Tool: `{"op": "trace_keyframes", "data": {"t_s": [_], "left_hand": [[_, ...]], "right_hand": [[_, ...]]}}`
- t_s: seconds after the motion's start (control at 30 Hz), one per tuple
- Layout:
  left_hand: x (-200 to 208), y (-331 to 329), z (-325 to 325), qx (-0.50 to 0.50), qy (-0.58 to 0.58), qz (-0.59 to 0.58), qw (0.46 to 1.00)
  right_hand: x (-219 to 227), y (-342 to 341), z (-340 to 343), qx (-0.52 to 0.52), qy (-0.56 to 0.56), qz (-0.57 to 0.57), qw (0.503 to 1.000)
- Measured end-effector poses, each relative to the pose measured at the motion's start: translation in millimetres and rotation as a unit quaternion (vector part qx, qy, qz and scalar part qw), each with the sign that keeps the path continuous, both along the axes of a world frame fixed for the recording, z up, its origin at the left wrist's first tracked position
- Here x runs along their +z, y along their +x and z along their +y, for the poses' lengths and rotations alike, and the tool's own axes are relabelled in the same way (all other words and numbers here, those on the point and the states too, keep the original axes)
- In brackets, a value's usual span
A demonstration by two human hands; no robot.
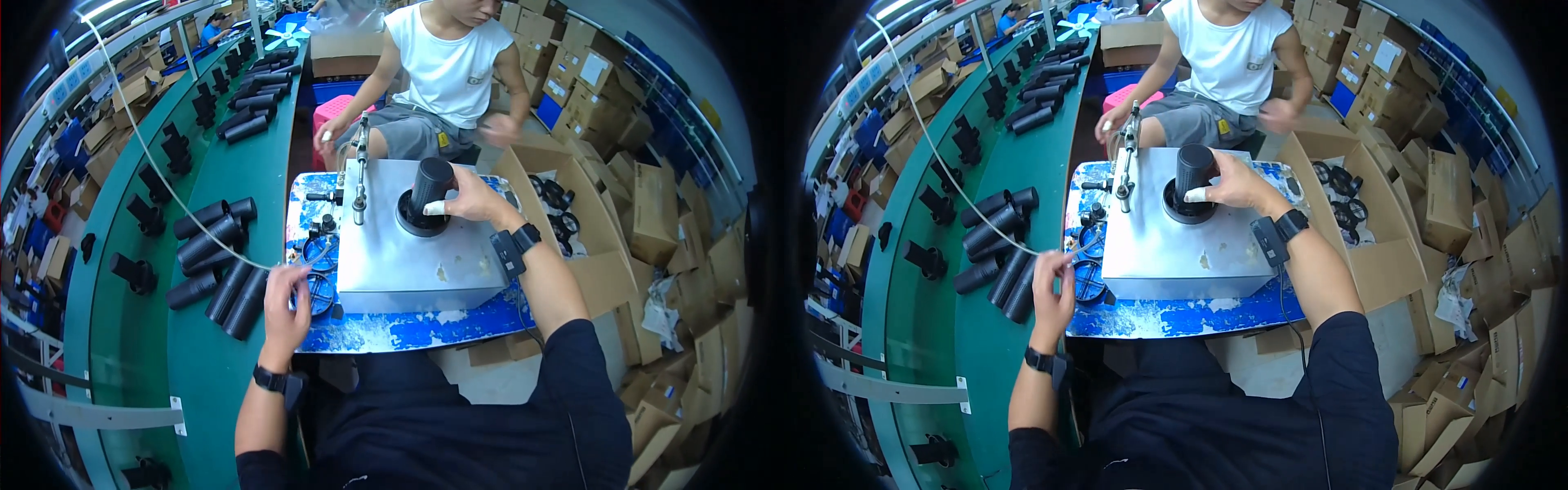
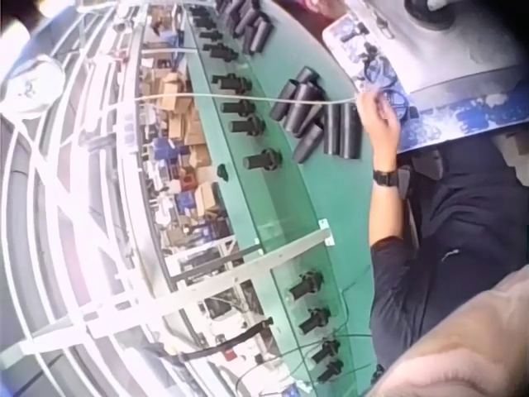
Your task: The person picks up a black cylinder from a conveyor belt, places it onto a machine, and presses it down. They then remove the cylinder from the machine, fit a black ring onto it, and place the assembled unit back onto the conveyor belt.
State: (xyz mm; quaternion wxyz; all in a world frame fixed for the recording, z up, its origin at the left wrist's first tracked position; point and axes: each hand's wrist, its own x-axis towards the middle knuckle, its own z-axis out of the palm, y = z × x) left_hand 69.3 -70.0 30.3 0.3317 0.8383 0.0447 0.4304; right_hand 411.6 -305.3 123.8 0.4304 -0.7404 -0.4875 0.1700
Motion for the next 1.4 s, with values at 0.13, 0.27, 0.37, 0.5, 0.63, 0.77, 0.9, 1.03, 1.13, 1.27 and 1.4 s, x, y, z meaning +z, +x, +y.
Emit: {"op": "trace_keyframes", "data": {"t_s": [0.13,0.27,0.37,0.5,0.63,0.77,0.9,1.03,1.13,1.27,1.4], "left_hand": [[18,54,35,0.014,0.029,0.015,0.999],[13,115,65,0.005,-0.012,0.080,0.997],[5,137,84,0.025,0.019,0.133,0.991],[-12,155,100,0.039,0.032,0.234,0.971],[-6,161,102,0.025,0.066,0.332,0.941],[5,162,103,0.022,0.048,0.380,0.923],[3,160,109,0.017,-0.001,0.388,0.922],[-5,161,110,0.007,-0.016,0.380,0.925],[-9,164,114,0.006,-0.013,0.373,0.928],[-10,167,114,0.003,-0.009,0.368,0.930],[-11,169,115,-0.003,-0.004,0.360,0.933]], "right_hand": [[4,-43,5,-0.122,-0.006,-0.069,0.990],[15,-44,6,-0.169,-0.036,-0.110,0.979],[13,-38,6,-0.139,-0.012,-0.113,0.984],[-2,-21,3,-0.084,0.038,-0.078,0.993],[0,-23,0,-0.070,0.026,-0.047,0.996],[7,-34,0,-0.106,0.017,-0.089,0.990],[1,-33,0,-0.107,0.031,-0.093,0.989],[-4,-35,1,-0.124,0.041,-0.070,0.989],[-5,-37,2,-0.158,0.046,-0.064,0.984],[-5,-41,2,-0.148,0.049,-0.081,0.984],[-5,-39,1,-0.137,0.053,-0.079,0.986]]}}
